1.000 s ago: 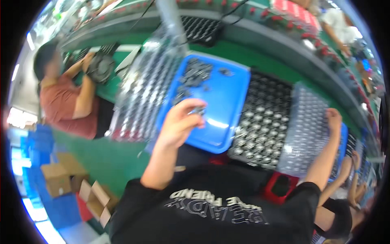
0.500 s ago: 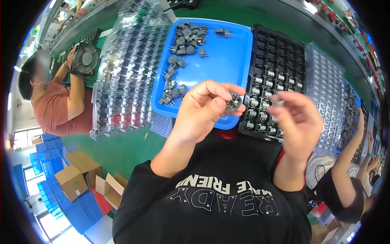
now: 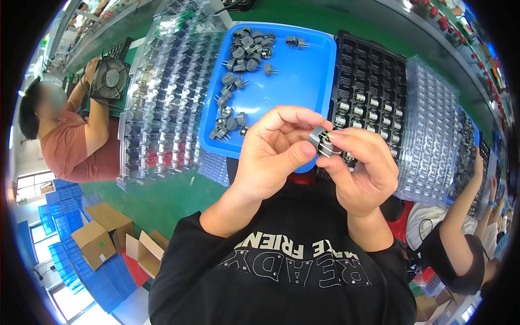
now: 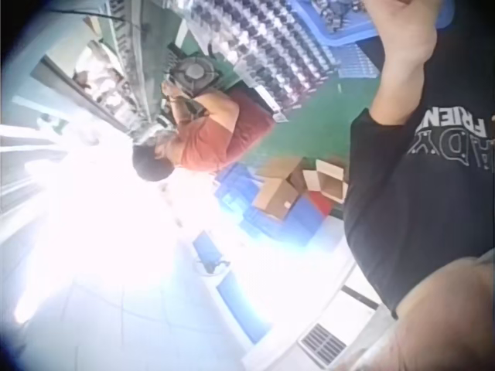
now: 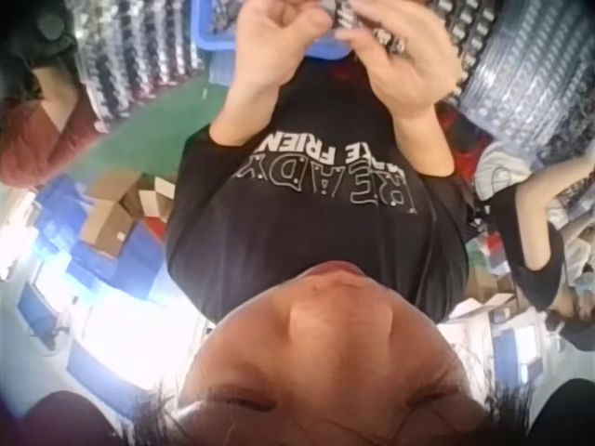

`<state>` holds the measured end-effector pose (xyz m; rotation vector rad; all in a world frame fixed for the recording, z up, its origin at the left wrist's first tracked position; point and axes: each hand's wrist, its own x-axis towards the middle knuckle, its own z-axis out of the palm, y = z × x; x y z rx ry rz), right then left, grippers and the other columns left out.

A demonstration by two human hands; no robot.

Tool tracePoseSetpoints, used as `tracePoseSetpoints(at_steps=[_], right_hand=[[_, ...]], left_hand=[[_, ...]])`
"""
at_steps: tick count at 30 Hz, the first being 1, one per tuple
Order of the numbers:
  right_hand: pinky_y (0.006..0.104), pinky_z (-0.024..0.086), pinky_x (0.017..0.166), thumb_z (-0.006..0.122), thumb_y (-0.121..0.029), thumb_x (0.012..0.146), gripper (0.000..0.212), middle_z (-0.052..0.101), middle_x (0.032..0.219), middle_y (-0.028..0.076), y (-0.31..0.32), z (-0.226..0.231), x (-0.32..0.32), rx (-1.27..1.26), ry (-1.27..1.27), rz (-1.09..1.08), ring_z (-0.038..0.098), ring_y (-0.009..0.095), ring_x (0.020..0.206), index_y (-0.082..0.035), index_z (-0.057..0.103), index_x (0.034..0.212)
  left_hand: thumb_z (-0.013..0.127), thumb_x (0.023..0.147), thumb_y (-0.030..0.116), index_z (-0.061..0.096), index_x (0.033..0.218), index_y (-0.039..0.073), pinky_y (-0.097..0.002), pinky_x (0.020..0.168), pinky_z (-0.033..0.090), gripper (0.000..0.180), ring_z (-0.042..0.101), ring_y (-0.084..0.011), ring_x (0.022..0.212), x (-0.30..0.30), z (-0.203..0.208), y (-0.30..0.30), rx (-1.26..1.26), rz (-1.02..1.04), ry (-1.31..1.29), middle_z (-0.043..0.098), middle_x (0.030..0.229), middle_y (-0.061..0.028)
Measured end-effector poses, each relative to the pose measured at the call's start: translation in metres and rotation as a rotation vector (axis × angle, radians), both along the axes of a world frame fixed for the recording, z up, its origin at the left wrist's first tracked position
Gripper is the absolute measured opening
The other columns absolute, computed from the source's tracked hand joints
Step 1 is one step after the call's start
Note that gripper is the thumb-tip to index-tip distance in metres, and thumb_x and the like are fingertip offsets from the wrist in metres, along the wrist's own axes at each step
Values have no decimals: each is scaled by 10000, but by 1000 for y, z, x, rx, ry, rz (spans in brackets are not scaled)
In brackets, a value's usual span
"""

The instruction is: The recorder is picking up small metallic electronic components, inspecting them, and sorting them into specific slots in plastic trays on a factory assembly line.

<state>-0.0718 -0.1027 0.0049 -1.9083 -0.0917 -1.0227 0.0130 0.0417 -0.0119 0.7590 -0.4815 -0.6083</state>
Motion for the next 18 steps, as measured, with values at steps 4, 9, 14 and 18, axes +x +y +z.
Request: tracePoseSetpoints(at_steps=[4,9,14,18], right_hand=[[314,583,709,895,-75,722,332,736,912,140,-1,-4,-4,17,12,3,710,236,818,7,739,1003],[296,547,729,884,-116,750,333,717,980,143,-3,-5,-5,-35,45,4,681,219,833,20,739,1017],[298,549,700,880,-87,737,309,714,913,125,-9,-3,-8,-46,62,16,682,220,805,8,753,1002],[292,550,702,853,-23,743,221,700,916,107,-13,-6,-9,14,134,-22,679,203,805,2,737,930]], left_hand=[[738,927,58,571,1234,-35,-339,940,557,361,661,-211,1087,-1,-1,-2,4,-2,-4,652,1218,-185],[738,924,47,570,1227,-33,-343,936,558,356,660,-215,1087,-4,-4,-2,5,3,-14,655,1214,-181],[765,898,61,555,1214,-13,-360,961,545,387,649,-249,1133,-5,-6,0,95,0,-52,625,1228,-175],[724,900,-35,567,1207,-33,-366,956,557,346,658,-240,1101,-7,-13,-10,76,63,-93,638,1233,-158]])
